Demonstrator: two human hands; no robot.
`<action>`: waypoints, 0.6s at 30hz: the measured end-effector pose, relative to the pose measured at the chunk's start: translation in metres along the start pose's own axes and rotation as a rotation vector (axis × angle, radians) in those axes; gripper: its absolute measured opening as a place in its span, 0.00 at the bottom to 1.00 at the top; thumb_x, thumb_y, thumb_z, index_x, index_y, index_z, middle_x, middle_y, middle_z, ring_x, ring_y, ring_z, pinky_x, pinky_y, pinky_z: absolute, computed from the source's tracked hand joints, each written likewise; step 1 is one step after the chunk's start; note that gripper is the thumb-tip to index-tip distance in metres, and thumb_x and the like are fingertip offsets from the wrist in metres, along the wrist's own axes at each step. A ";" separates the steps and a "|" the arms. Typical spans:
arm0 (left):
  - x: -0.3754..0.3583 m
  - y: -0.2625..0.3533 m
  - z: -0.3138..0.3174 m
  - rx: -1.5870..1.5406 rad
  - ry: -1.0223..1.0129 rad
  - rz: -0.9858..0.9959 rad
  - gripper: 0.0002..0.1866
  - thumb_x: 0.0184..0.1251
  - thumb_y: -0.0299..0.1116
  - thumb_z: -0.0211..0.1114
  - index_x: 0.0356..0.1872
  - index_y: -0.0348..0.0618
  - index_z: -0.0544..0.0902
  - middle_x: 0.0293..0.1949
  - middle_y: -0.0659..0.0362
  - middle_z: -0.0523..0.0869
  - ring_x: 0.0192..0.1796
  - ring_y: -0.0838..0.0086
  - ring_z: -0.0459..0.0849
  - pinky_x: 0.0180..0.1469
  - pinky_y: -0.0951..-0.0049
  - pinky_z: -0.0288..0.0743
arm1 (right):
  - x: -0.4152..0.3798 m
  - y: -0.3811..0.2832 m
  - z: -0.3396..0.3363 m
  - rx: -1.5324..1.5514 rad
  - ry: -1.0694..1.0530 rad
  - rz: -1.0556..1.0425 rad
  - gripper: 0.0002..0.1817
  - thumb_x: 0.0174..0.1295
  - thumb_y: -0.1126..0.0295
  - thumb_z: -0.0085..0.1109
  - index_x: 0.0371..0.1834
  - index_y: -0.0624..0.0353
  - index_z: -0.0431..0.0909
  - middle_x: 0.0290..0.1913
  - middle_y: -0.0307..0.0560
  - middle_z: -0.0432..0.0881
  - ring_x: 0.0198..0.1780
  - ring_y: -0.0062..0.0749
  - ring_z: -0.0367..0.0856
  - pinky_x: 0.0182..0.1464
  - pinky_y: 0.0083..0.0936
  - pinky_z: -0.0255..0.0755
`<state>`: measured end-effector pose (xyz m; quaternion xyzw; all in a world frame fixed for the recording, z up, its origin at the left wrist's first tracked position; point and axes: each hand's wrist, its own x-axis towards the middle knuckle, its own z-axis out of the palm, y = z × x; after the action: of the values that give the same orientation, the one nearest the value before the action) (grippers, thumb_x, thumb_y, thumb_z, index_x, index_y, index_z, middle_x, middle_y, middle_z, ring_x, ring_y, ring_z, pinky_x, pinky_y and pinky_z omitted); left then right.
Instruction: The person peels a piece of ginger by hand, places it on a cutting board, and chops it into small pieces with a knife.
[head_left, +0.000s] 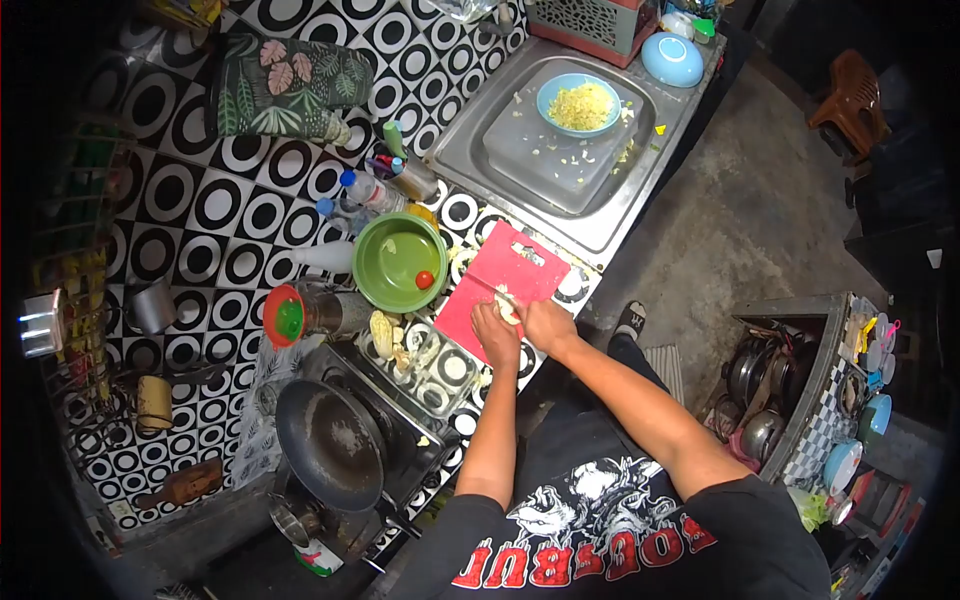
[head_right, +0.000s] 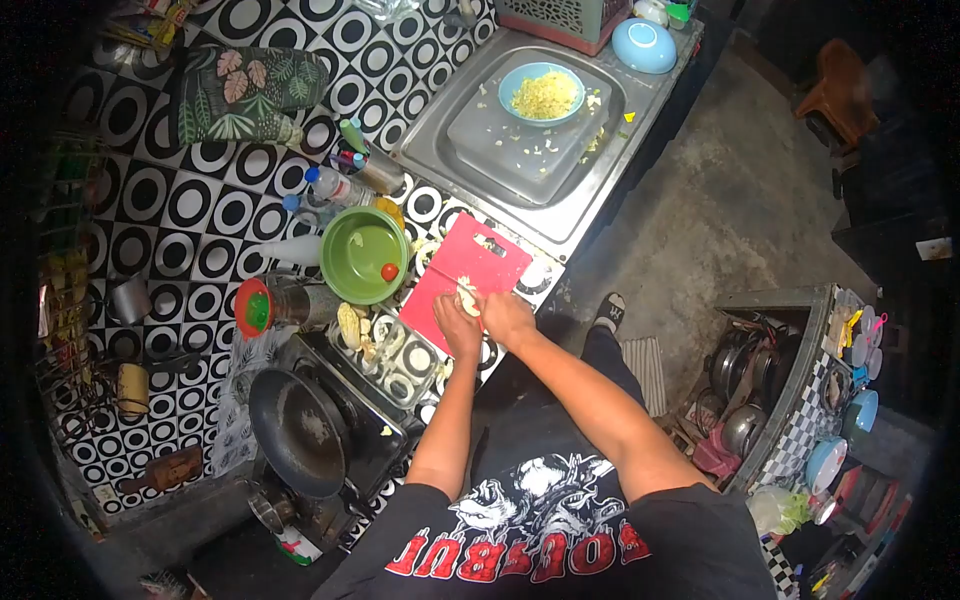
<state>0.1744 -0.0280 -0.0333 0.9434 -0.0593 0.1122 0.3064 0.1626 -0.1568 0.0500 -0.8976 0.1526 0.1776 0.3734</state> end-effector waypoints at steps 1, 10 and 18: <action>0.005 0.000 0.002 -0.035 0.006 0.002 0.07 0.73 0.26 0.57 0.47 0.35 0.76 0.52 0.43 0.78 0.59 0.44 0.76 0.63 0.46 0.68 | 0.001 -0.010 -0.010 0.000 0.009 -0.004 0.37 0.82 0.48 0.40 0.33 0.71 0.88 0.34 0.71 0.87 0.42 0.64 0.89 0.48 0.53 0.82; 0.007 0.006 -0.004 -0.035 -0.026 -0.015 0.05 0.77 0.27 0.55 0.44 0.36 0.75 0.48 0.44 0.78 0.56 0.45 0.77 0.60 0.46 0.69 | -0.004 -0.012 -0.004 -0.082 -0.008 0.004 0.37 0.82 0.44 0.39 0.36 0.64 0.90 0.40 0.66 0.90 0.48 0.58 0.91 0.51 0.50 0.84; 0.005 0.004 -0.002 -0.015 0.034 0.061 0.07 0.78 0.27 0.53 0.45 0.33 0.75 0.47 0.42 0.77 0.55 0.43 0.76 0.60 0.45 0.68 | 0.002 0.001 -0.009 -0.002 0.039 -0.001 0.37 0.81 0.45 0.42 0.32 0.69 0.88 0.35 0.72 0.87 0.44 0.65 0.89 0.51 0.55 0.81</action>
<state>0.1786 -0.0307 -0.0284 0.9369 -0.0835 0.1368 0.3106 0.1657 -0.1644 0.0549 -0.9015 0.1594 0.1600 0.3692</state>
